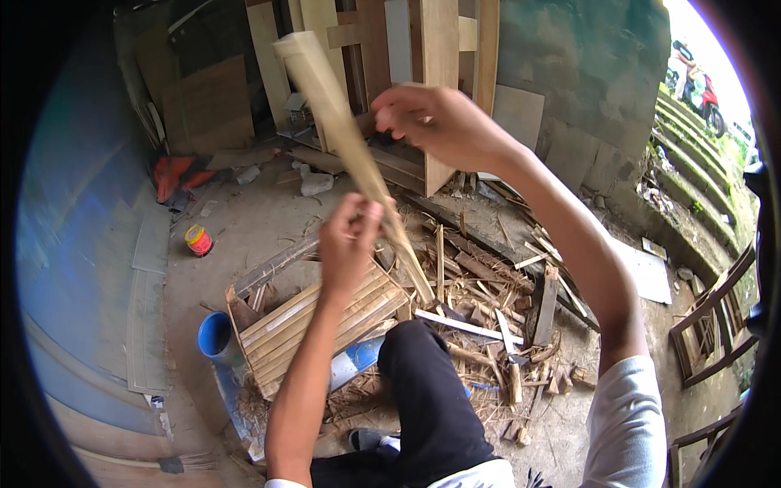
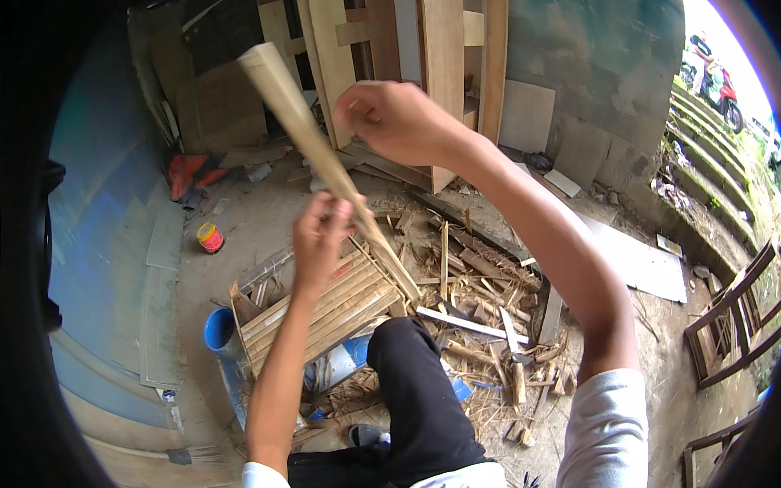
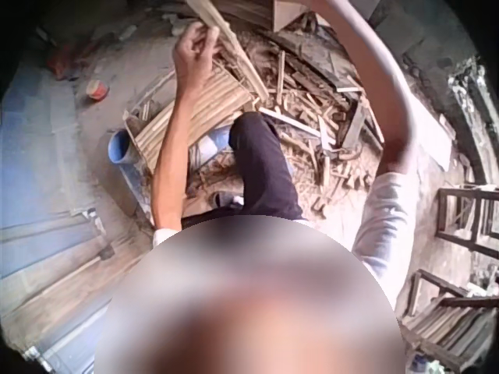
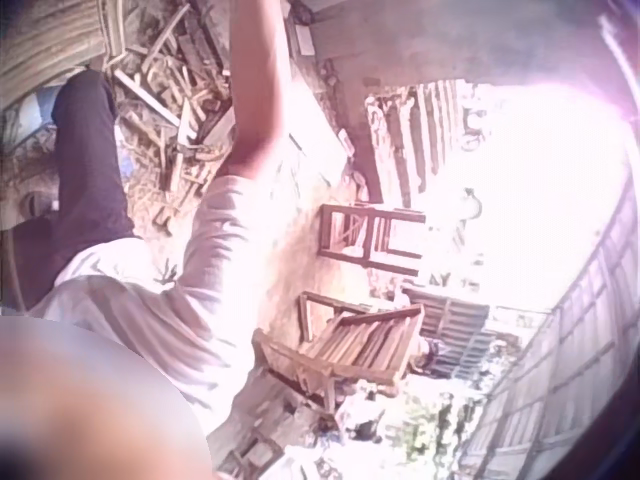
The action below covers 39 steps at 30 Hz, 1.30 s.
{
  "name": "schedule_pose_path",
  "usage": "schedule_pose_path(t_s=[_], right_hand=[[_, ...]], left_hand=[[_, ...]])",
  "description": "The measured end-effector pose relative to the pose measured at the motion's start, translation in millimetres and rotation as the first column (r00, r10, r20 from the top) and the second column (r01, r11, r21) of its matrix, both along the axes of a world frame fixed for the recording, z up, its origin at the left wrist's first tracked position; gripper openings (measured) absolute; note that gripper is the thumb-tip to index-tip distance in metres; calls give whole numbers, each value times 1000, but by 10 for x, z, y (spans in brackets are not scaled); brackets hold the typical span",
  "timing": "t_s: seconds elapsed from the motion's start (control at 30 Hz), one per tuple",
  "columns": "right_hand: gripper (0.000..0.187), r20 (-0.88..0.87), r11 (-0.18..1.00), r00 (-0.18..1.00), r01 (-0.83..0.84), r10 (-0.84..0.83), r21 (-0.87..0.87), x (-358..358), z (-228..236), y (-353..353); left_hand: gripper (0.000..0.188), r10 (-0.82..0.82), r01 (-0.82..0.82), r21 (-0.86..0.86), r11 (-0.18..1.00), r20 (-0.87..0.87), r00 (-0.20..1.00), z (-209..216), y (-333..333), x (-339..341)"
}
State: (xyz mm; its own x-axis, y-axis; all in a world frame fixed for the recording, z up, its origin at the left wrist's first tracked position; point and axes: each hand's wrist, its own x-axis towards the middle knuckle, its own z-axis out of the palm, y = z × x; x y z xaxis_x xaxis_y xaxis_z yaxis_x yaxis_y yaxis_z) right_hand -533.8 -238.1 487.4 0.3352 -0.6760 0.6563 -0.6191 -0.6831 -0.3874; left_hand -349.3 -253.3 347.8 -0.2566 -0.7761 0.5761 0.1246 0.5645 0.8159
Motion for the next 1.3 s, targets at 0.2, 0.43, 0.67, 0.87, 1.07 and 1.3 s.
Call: schedule_pose_path(t_s=[0.2,0.43,0.67,0.87,1.07,1.3], right_hand=[[31,-229,943,940,-187,253,276,441,-532,-11],[13,227,631,795,-590,562,503,1203,-1401,46],[18,301,766,910,-406,286,499,1226,-1897,-32],[39,424,693,893,-210,-152,689,28,-2356,-120],[59,754,591,572,-501,-322,632,42,-2945,-79],[19,766,801,326,-46,-553,597,-1264,-3258,-875]], left_hand=[[14,252,-234,107,966,-218,943,377,103,1074],[13,356,-311,278,909,-127,926,293,164,1707],[15,266,-335,276,901,260,928,20,24,1741],[21,187,-316,120,941,594,783,-499,-203,1182],[18,-192,60,486,872,225,955,-974,-675,-515],[30,105,-53,-105,993,589,801,-1340,-1297,-617]])
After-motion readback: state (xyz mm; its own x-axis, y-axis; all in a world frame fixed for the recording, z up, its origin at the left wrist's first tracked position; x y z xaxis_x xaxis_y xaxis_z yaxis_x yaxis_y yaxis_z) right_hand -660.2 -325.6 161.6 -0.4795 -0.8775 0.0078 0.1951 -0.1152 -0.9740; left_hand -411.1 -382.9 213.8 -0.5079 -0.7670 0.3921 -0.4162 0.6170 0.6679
